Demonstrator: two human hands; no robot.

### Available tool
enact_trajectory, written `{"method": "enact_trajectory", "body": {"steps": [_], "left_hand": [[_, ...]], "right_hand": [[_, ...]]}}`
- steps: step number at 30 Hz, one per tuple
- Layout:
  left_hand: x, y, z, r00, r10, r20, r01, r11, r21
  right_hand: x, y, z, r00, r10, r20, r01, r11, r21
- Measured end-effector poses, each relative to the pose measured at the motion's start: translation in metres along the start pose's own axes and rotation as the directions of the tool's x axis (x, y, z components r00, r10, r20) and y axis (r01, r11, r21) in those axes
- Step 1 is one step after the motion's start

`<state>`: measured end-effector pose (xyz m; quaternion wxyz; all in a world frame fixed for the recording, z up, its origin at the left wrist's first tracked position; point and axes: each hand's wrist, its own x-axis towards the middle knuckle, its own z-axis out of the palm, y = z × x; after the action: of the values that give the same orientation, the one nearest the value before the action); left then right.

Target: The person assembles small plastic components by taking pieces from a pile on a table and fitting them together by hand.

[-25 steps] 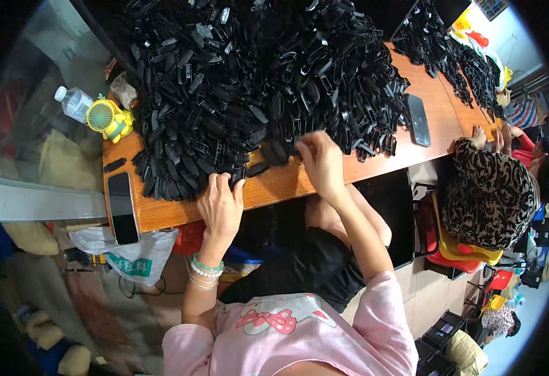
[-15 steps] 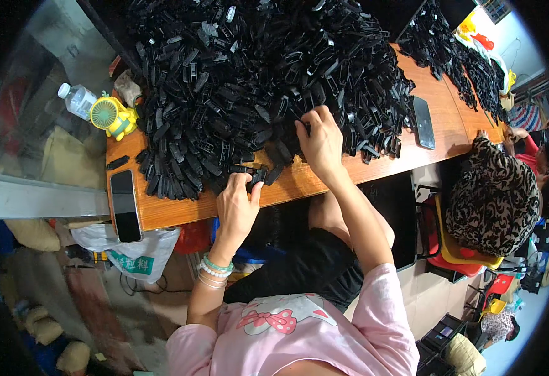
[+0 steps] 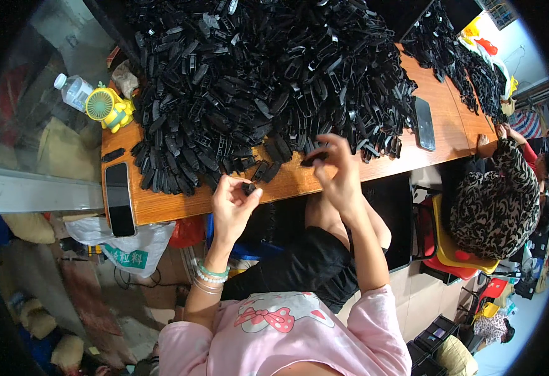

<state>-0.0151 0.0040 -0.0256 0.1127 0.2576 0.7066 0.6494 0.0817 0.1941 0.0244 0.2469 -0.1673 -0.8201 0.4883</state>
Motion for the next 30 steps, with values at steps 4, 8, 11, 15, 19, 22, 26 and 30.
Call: {"method": "enact_trajectory", "body": {"steps": [4, 8, 11, 15, 19, 22, 26, 30], "left_hand": [[0.000, 0.033, 0.010, 0.913, -0.247, 0.323, 0.334, 0.910, -0.247], [-0.003, 0.021, 0.018, 0.922, -0.185, 0.341, 0.317, 0.865, -0.388], [-0.003, 0.037, 0.012, 0.922, -0.203, 0.330, 0.281, 0.936, -0.212], [-0.003, 0.036, 0.005, 0.977, 0.028, 0.211, -0.029, 1.000, 0.002], [-0.005, 0.048, 0.001, 0.942, -0.150, 0.302, 0.149, 0.988, 0.026], [-0.005, 0.051, 0.000, 0.955, -0.050, 0.291, 0.072, 0.995, -0.065], [-0.006, 0.051, -0.005, 0.956, 0.025, 0.292, -0.015, 0.999, -0.038], [-0.007, 0.052, -0.006, 0.957, 0.024, 0.289, -0.004, 0.997, -0.071]], "right_hand": [[-0.022, -0.024, 0.012, 0.944, 0.141, 0.299, -0.176, 0.980, 0.095], [-0.032, -0.024, 0.023, 0.954, 0.198, 0.225, -0.235, 0.960, 0.151], [-0.040, -0.016, 0.020, 0.953, 0.204, 0.226, -0.241, 0.959, 0.152], [-0.036, -0.037, 0.012, 0.957, 0.080, 0.279, -0.126, 0.981, 0.150], [-0.041, -0.046, 0.009, 0.949, 0.022, 0.315, -0.032, 0.999, 0.025], [-0.042, -0.040, 0.009, 0.957, -0.027, 0.288, 0.013, 0.999, 0.052], [-0.042, -0.044, 0.008, 0.914, 0.090, 0.396, -0.164, 0.974, 0.157], [-0.043, -0.045, 0.006, 0.917, 0.076, 0.393, -0.126, 0.987, 0.104]]}}
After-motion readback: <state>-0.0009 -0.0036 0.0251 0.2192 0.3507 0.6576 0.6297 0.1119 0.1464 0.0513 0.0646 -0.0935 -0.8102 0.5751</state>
